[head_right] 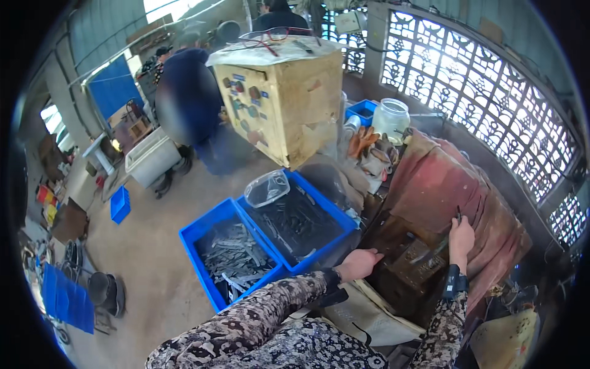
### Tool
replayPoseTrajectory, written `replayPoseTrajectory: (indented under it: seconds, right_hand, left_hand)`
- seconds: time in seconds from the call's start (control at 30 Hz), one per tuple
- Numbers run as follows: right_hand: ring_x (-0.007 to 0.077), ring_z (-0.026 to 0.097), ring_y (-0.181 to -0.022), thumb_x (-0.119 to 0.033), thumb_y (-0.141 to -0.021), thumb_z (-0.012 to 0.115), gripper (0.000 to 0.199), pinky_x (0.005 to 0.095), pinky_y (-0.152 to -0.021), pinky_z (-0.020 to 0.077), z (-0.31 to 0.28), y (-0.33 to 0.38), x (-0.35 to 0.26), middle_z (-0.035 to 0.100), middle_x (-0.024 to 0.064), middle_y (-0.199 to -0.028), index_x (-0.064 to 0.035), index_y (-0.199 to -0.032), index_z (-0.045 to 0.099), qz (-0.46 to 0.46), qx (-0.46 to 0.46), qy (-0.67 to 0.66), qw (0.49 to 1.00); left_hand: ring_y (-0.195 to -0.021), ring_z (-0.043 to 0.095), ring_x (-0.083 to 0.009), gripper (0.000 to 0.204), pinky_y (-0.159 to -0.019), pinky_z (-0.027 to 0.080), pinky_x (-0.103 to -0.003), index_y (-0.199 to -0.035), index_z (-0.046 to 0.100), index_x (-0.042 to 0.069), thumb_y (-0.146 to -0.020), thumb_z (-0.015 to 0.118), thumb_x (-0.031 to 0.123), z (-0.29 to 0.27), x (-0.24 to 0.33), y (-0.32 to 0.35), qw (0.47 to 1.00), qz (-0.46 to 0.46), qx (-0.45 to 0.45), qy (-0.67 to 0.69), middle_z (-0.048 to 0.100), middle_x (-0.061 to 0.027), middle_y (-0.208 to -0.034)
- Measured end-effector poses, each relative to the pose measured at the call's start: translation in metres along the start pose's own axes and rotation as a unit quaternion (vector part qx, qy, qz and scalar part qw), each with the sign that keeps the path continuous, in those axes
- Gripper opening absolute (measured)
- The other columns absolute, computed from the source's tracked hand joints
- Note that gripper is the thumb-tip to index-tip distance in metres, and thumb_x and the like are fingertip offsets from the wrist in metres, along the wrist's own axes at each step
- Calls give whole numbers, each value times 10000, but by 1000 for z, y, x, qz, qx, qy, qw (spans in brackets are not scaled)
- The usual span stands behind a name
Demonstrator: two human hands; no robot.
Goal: Grinding and deburring small metal parts using an industrial grinding wheel.
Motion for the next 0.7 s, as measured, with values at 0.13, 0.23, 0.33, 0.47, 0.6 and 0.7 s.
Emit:
replayPoseTrajectory:
  seconds: [0.13, 0.23, 0.33, 0.47, 0.6, 0.7]
  right_hand:
    - [441, 607, -837, -355, -913, 522, 313, 533, -700, 467, -2, -4, -21, 643, 236, -855, -55, -987, 571, 8, 9, 24, 1000]
    - [445, 607, -831, -359, -918, 517, 314, 536, -693, 468, -3, -8, -17, 641, 239, -845, -56, -988, 567, 12, 6, 20, 1000]
    - [445, 611, -814, -355, -923, 514, 306, 536, -684, 473, -2, -5, -20, 640, 237, -823, -56, -970, 557, 13, 4, 18, 1000]
    - [437, 620, -795, -348, -927, 514, 293, 534, -676, 480, -4, -2, -24, 641, 226, -796, -56, -941, 546, 13, 7, 20, 1000]
    - [428, 623, -808, -357, -924, 518, 295, 532, -683, 481, -5, -5, -25, 646, 217, -806, -66, -955, 558, 9, 5, 18, 1000]
    - [424, 626, -803, -352, -925, 519, 288, 530, -683, 483, -4, -6, -27, 648, 212, -801, -68, -949, 558, 4, 1, 20, 1000]
  left_hand:
    - [-892, 643, -297, 405, -720, 533, -368, -1133, 609, 47, -735, 549, 90, -3, -12, 4, 999, -5, 48, -6, 647, -151, -971]
    - [-890, 646, -285, 413, -721, 536, -364, -1136, 613, 50, -731, 563, 110, 0, -11, -4, 999, 8, 33, -25, 652, -139, -973]
    - [-882, 649, -274, 412, -703, 541, -357, -1129, 617, 53, -726, 572, 123, 2, -13, 2, 1000, 4, 15, -28, 655, -135, -970]
    - [-865, 654, -260, 410, -670, 547, -348, -1122, 621, 54, -722, 579, 134, 1, -13, 3, 999, 4, -11, -41, 659, -133, -965]
    - [-848, 657, -251, 408, -647, 549, -340, -1120, 623, 57, -723, 581, 143, 8, -15, 1, 997, 17, -12, -78, 661, -130, -943]
    - [-843, 658, -248, 406, -644, 551, -337, -1120, 624, 61, -726, 580, 150, 12, -17, 1, 995, 22, -13, -92, 664, -127, -926]
Point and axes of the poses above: each hand's wrist, its own y-axis away from the middle knuckle, its own z-axis out of the palm, x = y × z, the point moved 5 cm from there along -y, towards the middle knuckle
